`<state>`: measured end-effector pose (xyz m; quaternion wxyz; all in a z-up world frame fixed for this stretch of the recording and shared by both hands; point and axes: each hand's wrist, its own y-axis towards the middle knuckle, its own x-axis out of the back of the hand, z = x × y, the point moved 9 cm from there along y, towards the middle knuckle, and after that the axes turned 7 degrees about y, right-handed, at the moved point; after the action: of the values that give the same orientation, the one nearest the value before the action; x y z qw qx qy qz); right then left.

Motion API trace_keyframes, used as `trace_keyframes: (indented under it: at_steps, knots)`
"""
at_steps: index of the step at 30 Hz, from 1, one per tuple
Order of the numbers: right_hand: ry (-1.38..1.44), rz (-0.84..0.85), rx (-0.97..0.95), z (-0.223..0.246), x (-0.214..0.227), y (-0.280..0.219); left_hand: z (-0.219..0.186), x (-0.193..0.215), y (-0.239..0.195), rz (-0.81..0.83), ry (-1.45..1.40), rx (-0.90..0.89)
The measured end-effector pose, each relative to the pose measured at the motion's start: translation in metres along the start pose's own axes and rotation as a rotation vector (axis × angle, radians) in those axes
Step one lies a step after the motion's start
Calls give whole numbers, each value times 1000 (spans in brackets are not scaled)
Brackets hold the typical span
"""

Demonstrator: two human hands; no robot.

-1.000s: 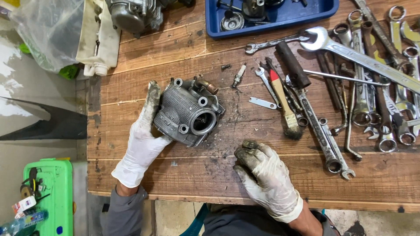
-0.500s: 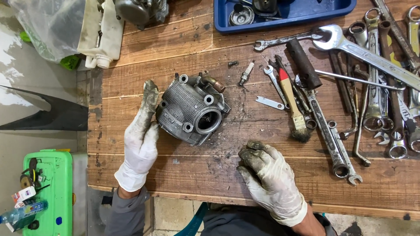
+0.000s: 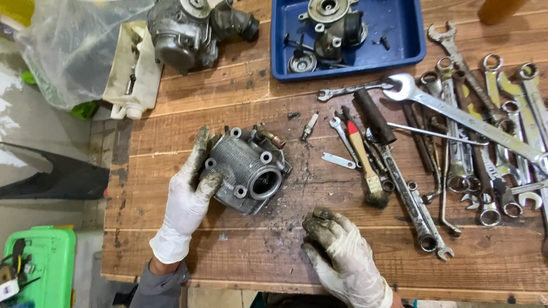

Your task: Disassembling and cleaning a motorcycle engine cylinder head on a workbench

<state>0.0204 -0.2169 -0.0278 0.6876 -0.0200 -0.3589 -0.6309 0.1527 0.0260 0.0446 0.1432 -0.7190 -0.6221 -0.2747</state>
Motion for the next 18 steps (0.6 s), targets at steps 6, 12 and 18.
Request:
trace_keyframes:
  at_steps: [6,12,18]
  knots:
    - [207,91,-513,-28,38,-15,-3,2,9,83,52,55]
    - [30,81,8,21,111,96,14,3,8,32,43,-17]
    - [-224,142,-134,-8,109,197,25,1,1,-175,-88,-140]
